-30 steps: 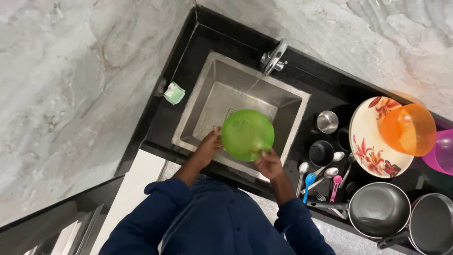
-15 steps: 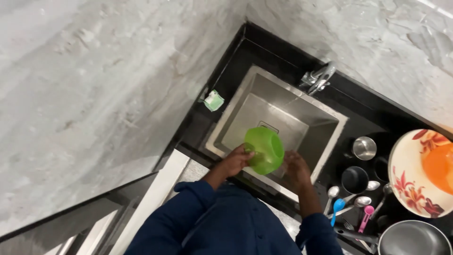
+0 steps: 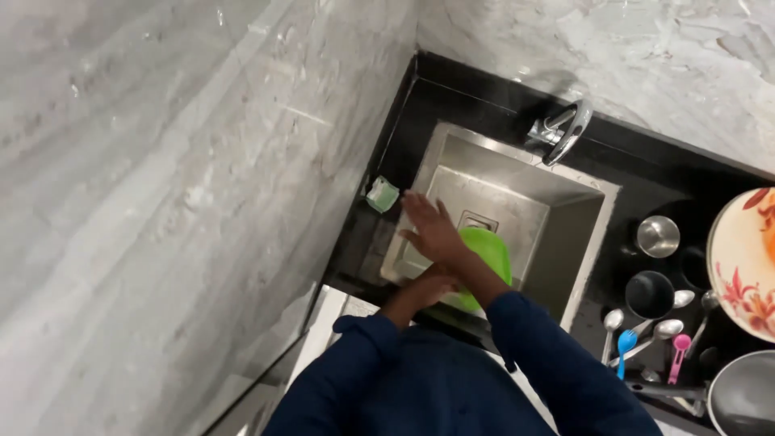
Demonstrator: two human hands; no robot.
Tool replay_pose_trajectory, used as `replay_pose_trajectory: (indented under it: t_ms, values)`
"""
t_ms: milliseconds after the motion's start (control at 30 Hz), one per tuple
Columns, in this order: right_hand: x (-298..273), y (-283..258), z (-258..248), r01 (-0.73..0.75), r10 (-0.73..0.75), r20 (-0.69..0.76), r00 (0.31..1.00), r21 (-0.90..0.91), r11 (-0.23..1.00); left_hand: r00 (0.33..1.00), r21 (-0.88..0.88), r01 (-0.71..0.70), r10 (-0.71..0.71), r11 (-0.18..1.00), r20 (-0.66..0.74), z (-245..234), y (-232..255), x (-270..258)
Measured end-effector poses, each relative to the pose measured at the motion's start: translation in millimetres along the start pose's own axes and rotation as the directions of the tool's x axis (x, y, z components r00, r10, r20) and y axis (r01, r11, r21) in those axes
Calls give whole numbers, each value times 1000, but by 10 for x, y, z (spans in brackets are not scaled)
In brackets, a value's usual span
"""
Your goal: Washing various kitchen items including plastic bowls and a frying pan in a sink.
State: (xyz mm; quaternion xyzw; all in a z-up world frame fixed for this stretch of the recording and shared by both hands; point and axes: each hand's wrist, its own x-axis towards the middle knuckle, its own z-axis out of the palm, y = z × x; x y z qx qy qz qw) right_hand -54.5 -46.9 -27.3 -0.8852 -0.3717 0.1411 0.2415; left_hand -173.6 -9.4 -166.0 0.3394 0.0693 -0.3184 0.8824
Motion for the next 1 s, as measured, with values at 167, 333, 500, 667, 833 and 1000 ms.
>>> replay_pose_trajectory:
  t_ms: [167, 333, 500, 667, 833, 1000]
  values:
    - [328, -141, 243, 35, 15, 124, 992, -389, 920, 999, 247, -11, 2, 969, 39, -191, -120, 115]
    - [470, -198, 312, -6, 71, 184, 980, -333, 943, 999, 279, 38, -30, 960, -35, -403, -222, 226]
    - [417, -356, 246, 54, 95, 282, 955, -477, 877, 996, 232, -51, 32, 971, 84, -581, -490, 308]
    - [294, -388, 146, 86, -34, 169, 985, -312, 946, 999, 266, -18, 8, 964, 39, -144, 226, -10]
    - [-447, -381, -382, -34, 49, -303, 952, 53, 998, 998, 312, 38, -53, 949, 39, 73, 470, 107]
    - [-1575, -166, -649, -267, 341, -517, 785, 213, 940, 995, 375, -1, -36, 927, 91, 520, 865, -17]
